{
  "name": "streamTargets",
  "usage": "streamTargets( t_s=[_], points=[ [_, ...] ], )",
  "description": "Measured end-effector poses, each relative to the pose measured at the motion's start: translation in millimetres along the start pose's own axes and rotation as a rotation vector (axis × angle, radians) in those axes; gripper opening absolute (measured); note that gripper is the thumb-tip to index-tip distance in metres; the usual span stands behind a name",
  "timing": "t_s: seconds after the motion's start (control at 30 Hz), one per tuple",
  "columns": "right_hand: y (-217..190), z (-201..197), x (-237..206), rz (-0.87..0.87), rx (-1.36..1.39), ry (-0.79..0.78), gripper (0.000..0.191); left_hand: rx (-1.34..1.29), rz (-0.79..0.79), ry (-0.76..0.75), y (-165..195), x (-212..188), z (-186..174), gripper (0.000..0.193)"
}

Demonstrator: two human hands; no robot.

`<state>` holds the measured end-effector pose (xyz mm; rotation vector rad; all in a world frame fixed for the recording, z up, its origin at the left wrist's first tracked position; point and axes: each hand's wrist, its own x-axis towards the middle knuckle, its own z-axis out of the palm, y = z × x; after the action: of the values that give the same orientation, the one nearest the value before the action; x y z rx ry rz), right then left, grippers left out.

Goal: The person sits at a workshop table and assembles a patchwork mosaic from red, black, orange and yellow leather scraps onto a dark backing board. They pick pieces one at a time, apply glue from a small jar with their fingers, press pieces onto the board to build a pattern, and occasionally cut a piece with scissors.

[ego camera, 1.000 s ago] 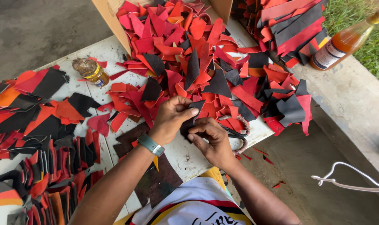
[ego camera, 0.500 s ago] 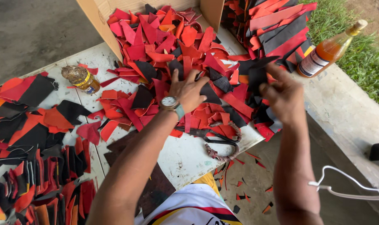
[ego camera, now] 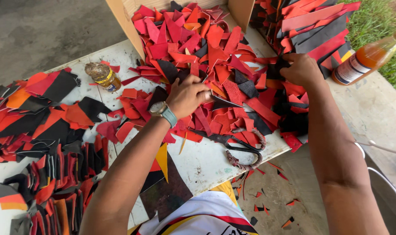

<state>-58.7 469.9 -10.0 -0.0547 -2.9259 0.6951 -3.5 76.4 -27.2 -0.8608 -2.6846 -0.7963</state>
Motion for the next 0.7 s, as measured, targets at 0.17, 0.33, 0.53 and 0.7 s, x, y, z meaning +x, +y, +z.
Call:
streamTargets(
  t_s=[0.17,0.33,0.53,0.7],
  points=[
    [-23,-4,-16,-0.074,-0.202,0.207,0.056,-0.208,-0.104,-0.048,-17,10,-10,0.028],
    [-71,-12,-65,-0.196,-0.117,0.287,0.031,-0.152,-0.133,0.034,-16,9,-4,0.026],
    [-128,48,-106,-0.337,-0.003,-0.132,0.045,-0.142,-0.127,0.082,-16,5,3,0.024],
    [-128,50,-99,-0.282,0.172,-0.232,0.063,-0.107,-0.128,0.108,-18,-2,6,0.024]
  ],
)
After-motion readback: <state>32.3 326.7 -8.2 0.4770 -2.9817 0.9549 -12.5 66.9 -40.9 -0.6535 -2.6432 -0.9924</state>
